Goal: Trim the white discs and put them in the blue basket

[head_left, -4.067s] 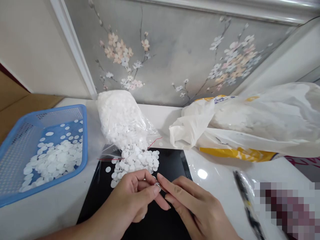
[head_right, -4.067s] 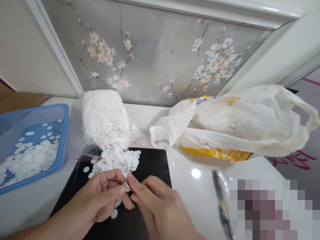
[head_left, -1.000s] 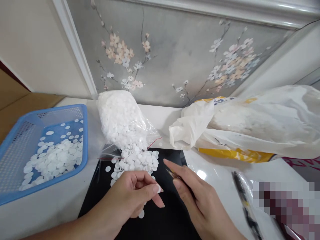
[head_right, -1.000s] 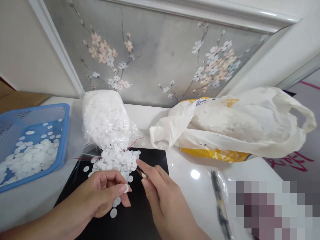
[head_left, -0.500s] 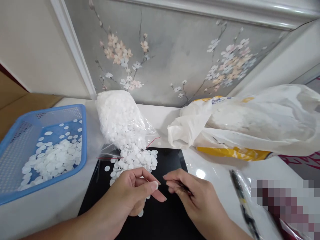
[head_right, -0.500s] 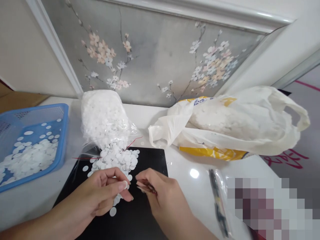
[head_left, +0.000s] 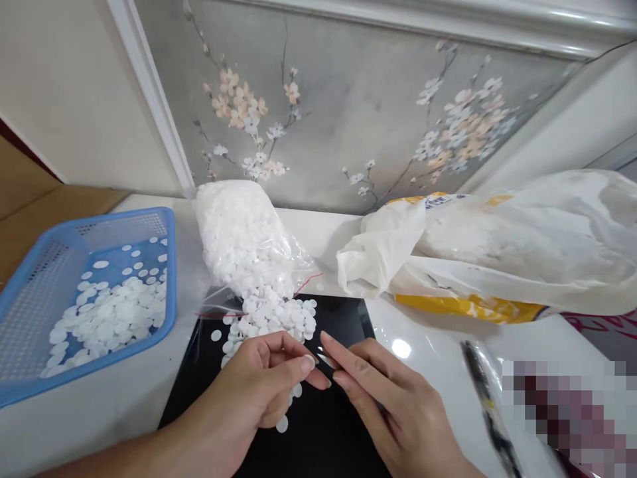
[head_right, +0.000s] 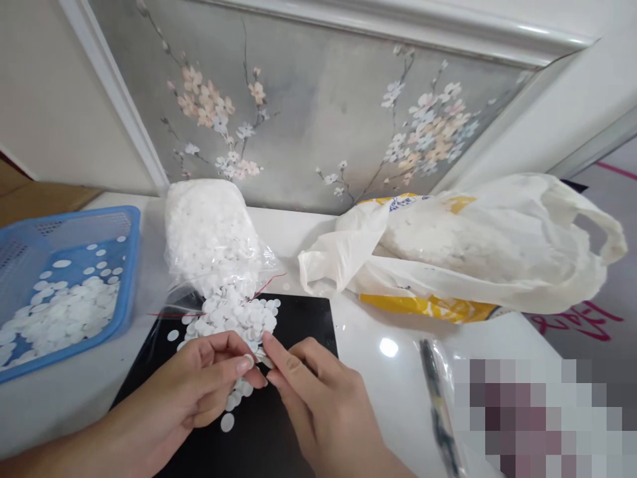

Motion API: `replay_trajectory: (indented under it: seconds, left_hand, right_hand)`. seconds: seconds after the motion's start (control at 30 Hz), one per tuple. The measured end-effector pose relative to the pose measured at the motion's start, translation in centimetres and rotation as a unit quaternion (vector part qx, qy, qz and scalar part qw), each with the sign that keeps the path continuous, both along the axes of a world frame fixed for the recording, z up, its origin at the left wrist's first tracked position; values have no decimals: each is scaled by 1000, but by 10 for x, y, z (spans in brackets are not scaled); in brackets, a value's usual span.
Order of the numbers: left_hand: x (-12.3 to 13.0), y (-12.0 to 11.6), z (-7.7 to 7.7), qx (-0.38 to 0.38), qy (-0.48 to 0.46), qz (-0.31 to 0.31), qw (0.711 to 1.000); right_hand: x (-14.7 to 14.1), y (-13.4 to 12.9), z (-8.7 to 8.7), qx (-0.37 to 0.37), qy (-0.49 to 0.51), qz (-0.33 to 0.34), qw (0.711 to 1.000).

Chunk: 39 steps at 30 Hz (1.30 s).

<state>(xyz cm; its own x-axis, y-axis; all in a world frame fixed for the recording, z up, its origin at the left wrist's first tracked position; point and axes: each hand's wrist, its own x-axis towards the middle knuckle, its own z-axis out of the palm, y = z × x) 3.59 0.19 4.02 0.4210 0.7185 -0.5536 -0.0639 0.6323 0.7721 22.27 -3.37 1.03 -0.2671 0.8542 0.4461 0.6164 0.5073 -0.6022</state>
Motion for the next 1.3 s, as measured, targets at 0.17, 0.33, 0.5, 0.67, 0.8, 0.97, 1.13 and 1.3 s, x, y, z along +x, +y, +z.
replay_trajectory:
  seconds: [0.17, 0.33, 0.5, 0.67, 0.8, 0.97, 1.13, 1.3]
  left_hand:
    - [1, 0, 3, 8, 0, -7, 1000]
    - [2, 1, 4, 4, 19, -3, 1000]
    - [1, -1, 2, -2, 28, -2, 1000]
    - [1, -1, 2, 7, 36, -14, 999]
    - [2, 0, 2, 10, 44, -21, 999]
    - [1, 0, 0, 12, 42, -25, 999]
    - [1, -2, 1, 12, 54, -31, 998]
    - [1, -1, 5, 19, 50, -42, 998]
  right_hand:
    - [-1, -3, 0, 24, -13, 14, 1000]
    - [-3, -4, 1, 30, -23, 19, 999]
    - [-2, -4, 0, 36, -29, 19, 999]
    - [0, -3, 1, 42, -37, 14, 998]
    - [-1, -2, 3, 41, -38, 16, 998]
    - [-2, -2, 2, 44, -39, 17, 998]
    - [-1, -4, 3, 46, -41, 12, 998]
    - [0, -4, 7, 45, -41, 12, 998]
